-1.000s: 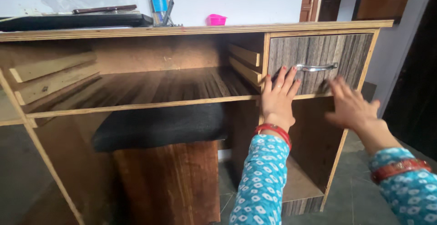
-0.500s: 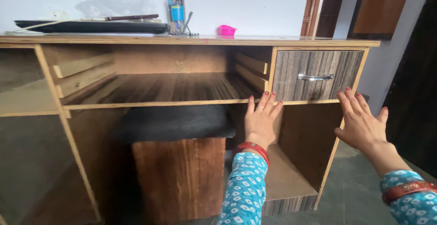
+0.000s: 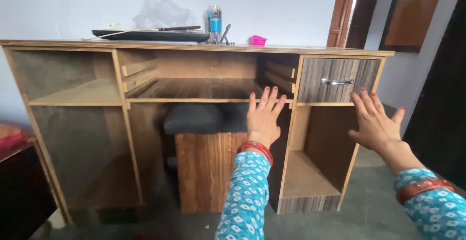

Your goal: The person assembles a wooden cabinet by inserting a shelf and drawers into the frame, then wipes the surfaces with a red cloth. The person handles the shelf, drawers, and cloth directly with their hands.

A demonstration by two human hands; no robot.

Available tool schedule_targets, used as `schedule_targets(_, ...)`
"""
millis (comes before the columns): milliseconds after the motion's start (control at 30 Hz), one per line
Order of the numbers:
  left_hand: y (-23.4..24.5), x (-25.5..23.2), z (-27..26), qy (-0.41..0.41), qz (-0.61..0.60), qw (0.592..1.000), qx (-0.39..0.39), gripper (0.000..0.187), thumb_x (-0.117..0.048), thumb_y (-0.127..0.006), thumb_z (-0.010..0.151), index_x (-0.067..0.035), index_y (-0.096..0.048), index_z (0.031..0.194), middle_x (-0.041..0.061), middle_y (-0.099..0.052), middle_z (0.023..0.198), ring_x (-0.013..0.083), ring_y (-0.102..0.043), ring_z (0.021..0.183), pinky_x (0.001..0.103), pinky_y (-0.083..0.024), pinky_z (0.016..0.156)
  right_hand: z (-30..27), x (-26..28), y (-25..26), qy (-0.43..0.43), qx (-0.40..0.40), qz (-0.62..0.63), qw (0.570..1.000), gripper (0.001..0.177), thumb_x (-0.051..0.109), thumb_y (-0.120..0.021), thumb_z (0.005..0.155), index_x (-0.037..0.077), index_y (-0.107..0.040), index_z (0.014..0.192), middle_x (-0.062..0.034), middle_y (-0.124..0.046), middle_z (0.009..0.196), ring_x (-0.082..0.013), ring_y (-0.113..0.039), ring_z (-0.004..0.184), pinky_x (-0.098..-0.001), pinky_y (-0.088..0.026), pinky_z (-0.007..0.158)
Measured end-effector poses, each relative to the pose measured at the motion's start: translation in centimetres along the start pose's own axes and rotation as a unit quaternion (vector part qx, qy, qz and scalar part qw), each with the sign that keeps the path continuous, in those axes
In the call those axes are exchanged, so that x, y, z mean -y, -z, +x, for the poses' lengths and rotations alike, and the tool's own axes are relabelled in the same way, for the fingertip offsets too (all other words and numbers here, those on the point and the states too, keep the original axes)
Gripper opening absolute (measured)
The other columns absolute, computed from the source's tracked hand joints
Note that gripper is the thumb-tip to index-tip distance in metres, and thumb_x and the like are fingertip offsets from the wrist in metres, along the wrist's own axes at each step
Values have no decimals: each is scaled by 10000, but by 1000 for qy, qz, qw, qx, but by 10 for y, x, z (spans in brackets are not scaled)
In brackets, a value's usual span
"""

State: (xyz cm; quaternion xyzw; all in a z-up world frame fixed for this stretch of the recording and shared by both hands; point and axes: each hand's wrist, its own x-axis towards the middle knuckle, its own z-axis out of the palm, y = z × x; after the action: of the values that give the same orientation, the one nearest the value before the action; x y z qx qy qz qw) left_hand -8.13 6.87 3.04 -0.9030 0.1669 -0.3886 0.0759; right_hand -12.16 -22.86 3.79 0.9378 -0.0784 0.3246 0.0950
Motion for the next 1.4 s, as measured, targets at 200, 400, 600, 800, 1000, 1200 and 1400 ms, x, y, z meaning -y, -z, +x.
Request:
schedule_targets(200, 28, 14, -37, 12, 4, 1000, -15, 1006, -520, -749, 787, -303, -220, 1615, 22, -114, 1710, 226, -78, 1569, 577, -72, 1242, -29, 33, 33, 33, -22, 33, 999, 1148, 387, -828, 684, 268, -150, 1604, 21, -107, 1714, -202, -120, 1578, -802, -157, 1117)
schedule_targets(400, 57, 24, -70, 6, 28, 999, -18, 1009, -524, -748, 796, -290, -220, 1624, 35, -112, 1714, 234, -84, 1572, 586, -86, 1239, -54, 73, 54, 61, -25, 55, 996, 1136, 370, -809, 714, 278, -127, 1617, 23, -104, 1718, -197, -119, 1575, -801, -139, 1127)
schedule_targets(600, 69, 44, -92, 2, 39, 999, -26, 983, -506, -747, 790, -301, -234, 1603, 23, -119, 1704, 225, -81, 1571, 590, -88, 1240, -68, 118, 59, 99, -31, 63, 993, 1123, 323, -788, 720, 272, -117, 1619, 13, -94, 1720, -207, -114, 1580, -800, -127, 1126)
schedule_targets(800, 69, 73, -109, 3, 55, 996, -63, 968, -462, -762, 787, -288, -277, 1606, 23, -159, 1705, 224, -114, 1576, 585, -109, 1250, -70, 169, 52, 125, -1, 91, 988, 1158, 345, -811, 715, 285, -81, 1612, 38, -69, 1718, -197, -102, 1583, -802, -138, 1125)
schedule_targets(1000, 68, 111, -130, 25, 87, 995, -36, 993, -464, -772, 770, -275, -269, 1605, 24, -153, 1706, 218, -109, 1571, 555, -123, 1250, -55, 226, 51, 167, -9, 106, 980, 1214, 365, -830, 691, 298, -50, 1619, 53, -40, 1721, -185, -86, 1582, -791, -136, 1131)
schedule_targets(1200, 65, 156, -179, 66, 103, 992, -14, 975, -447, -786, 760, -276, -316, 1596, 21, -170, 1709, 202, -135, 1567, 554, -125, 1256, -57, 284, 62, 231, -36, 173, 957, 1181, 389, -803, 709, 260, -52, 1612, 28, -53, 1713, -187, -88, 1573, -796, -143, 1128)
schedule_targets(1400, 87, 200, -232, 102, 163, 981, -24, 951, -413, -795, 729, -273, -370, 1568, 21, -221, 1694, 193, -160, 1562, 554, -129, 1254, -64, 335, 82, 273, -42, 214, 937, 1190, 379, -808, 716, 246, -43, 1618, 34, -59, 1710, -199, -93, 1572, -805, -120, 1123)
